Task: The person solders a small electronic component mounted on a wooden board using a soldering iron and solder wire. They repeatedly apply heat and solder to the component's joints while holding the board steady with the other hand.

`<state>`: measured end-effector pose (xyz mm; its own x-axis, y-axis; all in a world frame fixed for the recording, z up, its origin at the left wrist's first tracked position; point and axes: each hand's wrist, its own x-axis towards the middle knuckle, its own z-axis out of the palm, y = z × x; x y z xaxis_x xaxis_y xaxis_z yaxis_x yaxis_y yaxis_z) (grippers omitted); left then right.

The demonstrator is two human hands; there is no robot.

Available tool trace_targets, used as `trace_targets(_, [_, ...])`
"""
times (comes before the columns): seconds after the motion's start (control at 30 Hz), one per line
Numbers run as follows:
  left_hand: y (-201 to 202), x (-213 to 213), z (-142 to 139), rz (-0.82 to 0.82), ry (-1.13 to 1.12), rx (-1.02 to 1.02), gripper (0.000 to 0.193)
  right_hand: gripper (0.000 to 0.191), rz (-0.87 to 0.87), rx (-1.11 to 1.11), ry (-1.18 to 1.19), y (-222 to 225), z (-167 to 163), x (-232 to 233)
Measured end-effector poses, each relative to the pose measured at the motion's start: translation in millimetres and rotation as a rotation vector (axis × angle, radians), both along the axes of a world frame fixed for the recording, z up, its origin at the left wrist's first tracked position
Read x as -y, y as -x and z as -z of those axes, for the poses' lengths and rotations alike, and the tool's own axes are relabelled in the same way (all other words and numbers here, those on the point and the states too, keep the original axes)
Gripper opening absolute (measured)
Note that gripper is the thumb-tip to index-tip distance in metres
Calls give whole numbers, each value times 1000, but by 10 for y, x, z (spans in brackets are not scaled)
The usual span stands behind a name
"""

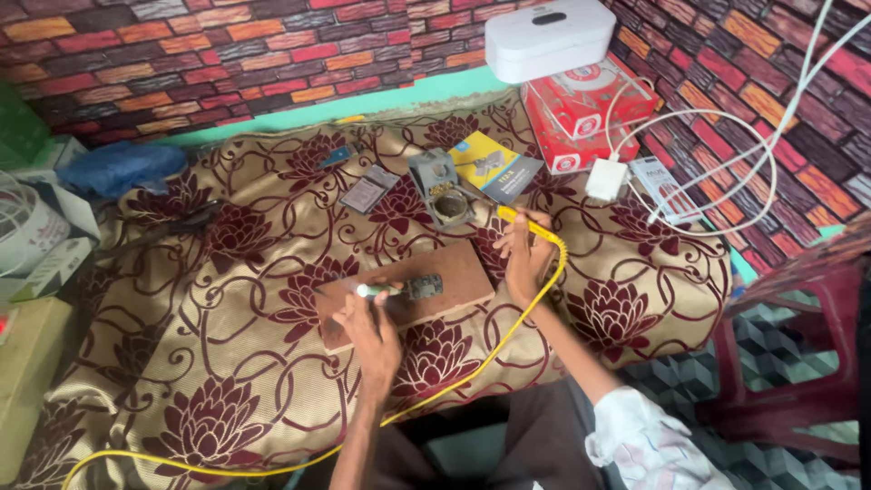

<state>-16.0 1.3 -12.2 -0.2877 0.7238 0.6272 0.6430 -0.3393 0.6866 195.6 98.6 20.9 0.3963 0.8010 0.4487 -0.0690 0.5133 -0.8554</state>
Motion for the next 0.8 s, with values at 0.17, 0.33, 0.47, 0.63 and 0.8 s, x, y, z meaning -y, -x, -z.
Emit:
trace_targets(0.17, [8,-36,11,-29,11,-11,24,30,-54,24,-7,-5,10,-132])
trace_targets(0.33, [-3,-86,57,-45,71,-2,25,29,-95,96,-13,-21,53,-129])
trace_targets(0.47, [-23,-57,40,-39,-116,-67,22,29,-112,185,40,-21,45,-113])
trace_targets(0.63, [-15,15,-88,1,19,23,24,28,-82,230,14,18,16,-80])
trace_targets(0.8, [-20,-10,-128,0,98,92,31,29,-95,245,-5,-4,-13,-51])
